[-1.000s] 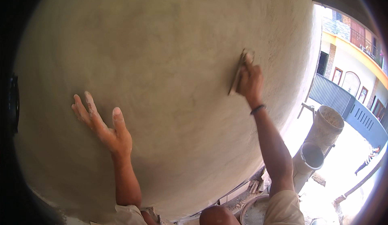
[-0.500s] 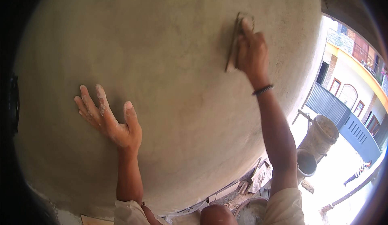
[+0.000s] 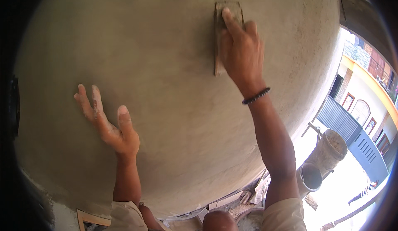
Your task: The person uses a wooden float to smooth the surface of a wet plaster wall while standing on a wooden scaffold.
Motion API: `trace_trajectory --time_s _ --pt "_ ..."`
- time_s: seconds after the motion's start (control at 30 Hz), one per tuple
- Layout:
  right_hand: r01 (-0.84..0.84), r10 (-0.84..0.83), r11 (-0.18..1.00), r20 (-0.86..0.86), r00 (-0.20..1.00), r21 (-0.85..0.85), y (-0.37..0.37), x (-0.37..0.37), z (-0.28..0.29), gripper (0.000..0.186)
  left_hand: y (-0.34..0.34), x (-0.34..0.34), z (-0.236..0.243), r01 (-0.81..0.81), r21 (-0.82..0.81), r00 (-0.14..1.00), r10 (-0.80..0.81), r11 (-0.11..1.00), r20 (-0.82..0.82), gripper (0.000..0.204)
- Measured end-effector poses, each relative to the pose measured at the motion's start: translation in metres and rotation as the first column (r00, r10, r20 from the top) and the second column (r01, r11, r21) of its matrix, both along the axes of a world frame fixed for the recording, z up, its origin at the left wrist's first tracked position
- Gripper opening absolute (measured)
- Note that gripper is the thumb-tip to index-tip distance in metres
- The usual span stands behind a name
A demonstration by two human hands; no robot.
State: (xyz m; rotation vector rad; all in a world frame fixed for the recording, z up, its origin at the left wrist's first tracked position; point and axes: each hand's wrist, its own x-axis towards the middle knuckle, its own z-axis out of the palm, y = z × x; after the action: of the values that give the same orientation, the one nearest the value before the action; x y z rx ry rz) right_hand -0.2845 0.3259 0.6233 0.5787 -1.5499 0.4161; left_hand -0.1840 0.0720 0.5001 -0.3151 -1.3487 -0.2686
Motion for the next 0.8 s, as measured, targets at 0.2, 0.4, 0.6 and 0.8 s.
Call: trace_trajectory --time_s 0.2,0.4,0.6,0.8 --pt "-0.026 0.053 0.945 -0.071 0.996 0.327 -0.067 0.031 -0.081 0.049 -0.021 0.006 -0.008 -0.132 0.066 0.991 0.129 0.989 0.043 0.057" --pt "0.024 0.0 0.994 -0.214 0.977 0.11 -0.028 0.001 0.077 0.037 -0.017 0.005 -0.011 -0.077 0.111 0.997 0.075 0.991 0.024 0.055" --pt "0.158 -0.159 0.987 -0.023 0.987 -0.034 0.055 -0.048 0.027 0.039 -0.021 -0.001 -0.015 -0.037 0.075 0.999 0.036 0.997 0.008 0.049" --pt "-0.03 0.07 0.925 -0.094 0.993 0.38 -0.108 0.051 -0.071 0.051 -0.028 -0.004 -0.025 0.051 0.118 0.998 -0.047 0.992 -0.035 0.046"
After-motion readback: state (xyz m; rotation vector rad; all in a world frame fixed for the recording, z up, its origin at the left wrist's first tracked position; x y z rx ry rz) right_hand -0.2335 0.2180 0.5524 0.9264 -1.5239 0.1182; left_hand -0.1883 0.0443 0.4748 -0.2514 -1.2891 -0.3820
